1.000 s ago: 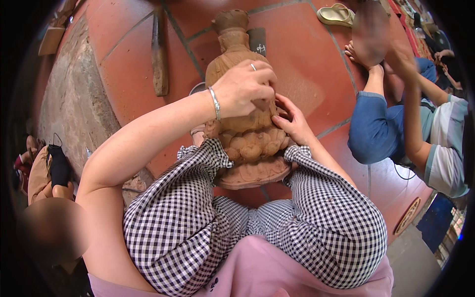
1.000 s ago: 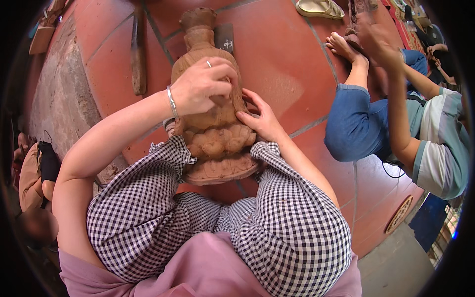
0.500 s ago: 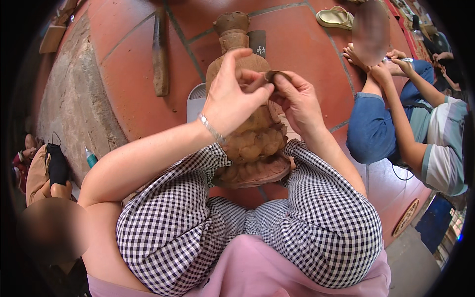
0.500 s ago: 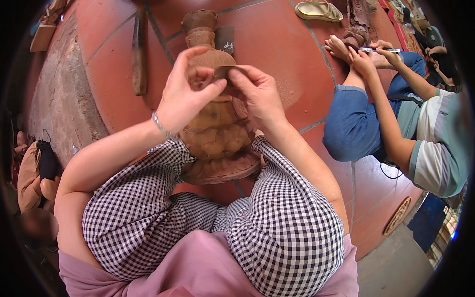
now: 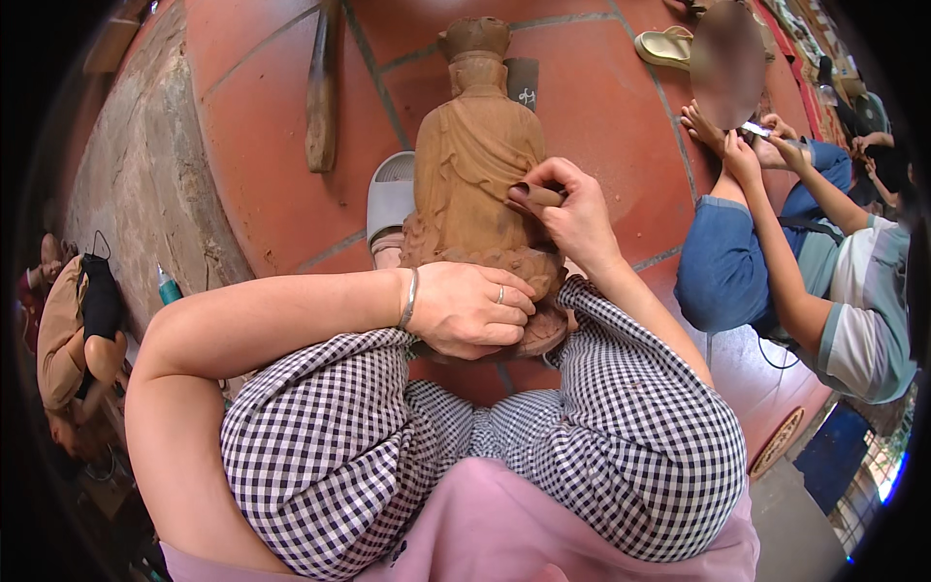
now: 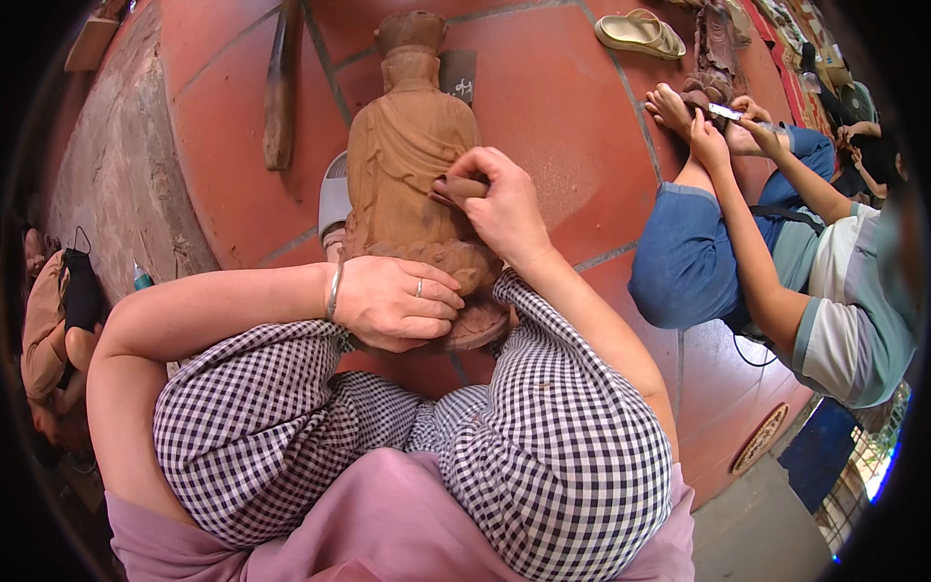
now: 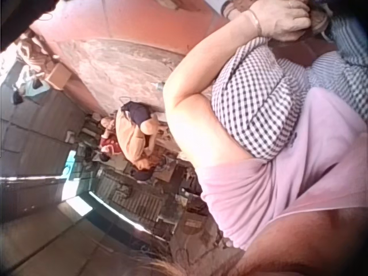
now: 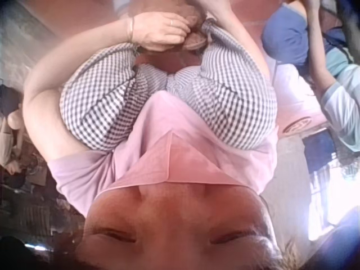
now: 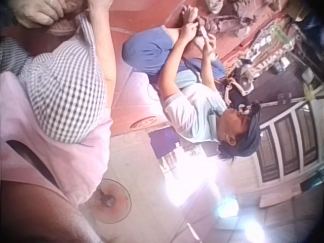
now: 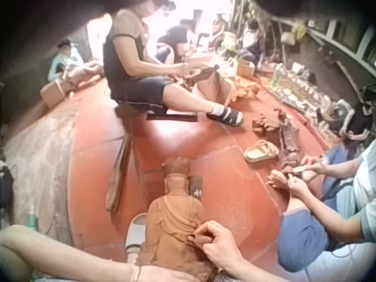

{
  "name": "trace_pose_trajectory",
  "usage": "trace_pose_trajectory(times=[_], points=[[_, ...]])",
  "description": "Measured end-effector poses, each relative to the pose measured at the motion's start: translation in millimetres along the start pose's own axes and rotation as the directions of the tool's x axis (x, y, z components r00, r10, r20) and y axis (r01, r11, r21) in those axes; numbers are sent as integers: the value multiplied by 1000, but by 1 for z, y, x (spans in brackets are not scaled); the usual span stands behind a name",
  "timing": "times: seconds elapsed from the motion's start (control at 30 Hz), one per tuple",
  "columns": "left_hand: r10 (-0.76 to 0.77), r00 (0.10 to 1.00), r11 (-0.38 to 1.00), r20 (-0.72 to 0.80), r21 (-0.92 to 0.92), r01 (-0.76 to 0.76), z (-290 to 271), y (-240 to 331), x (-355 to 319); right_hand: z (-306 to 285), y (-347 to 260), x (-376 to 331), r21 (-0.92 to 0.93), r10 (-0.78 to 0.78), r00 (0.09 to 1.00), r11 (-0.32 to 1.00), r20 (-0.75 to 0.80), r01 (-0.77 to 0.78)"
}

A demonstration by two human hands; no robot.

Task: The person carves a wooden figurine using a small chisel and their hands. They refine the back and shoulder details of the figure, occasionally rotating it to access different angles. Other people are visible in the background working on similar wooden pieces.

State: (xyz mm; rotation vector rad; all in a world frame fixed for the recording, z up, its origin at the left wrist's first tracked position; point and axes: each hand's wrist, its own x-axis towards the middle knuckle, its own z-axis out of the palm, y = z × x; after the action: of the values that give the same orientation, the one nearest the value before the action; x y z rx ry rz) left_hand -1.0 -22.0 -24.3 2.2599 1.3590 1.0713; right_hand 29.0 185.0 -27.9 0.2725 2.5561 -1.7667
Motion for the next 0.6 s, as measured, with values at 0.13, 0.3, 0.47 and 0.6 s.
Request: trace_pose_trajectory(times=[0.13, 0.3, 0.47, 0.6], points=[[-11, 1000, 1000, -17, 15, 12, -1, 2, 2, 2, -5, -5, 42, 98, 994, 995, -41, -96], [2, 1000, 1000, -17, 10, -2, -4, 0, 2, 12, -12, 7, -137, -161, 984, 979, -73, 150], [-14, 1000, 1000, -15, -3, 14, -4, 3, 3, 1, -26, 2, -214, -166, 986, 963, 8, 164], [-5, 1000, 1000, -2, -9, 5, -2, 0, 1, 0, -28, 4, -252, -219, 975, 942, 39, 221]])
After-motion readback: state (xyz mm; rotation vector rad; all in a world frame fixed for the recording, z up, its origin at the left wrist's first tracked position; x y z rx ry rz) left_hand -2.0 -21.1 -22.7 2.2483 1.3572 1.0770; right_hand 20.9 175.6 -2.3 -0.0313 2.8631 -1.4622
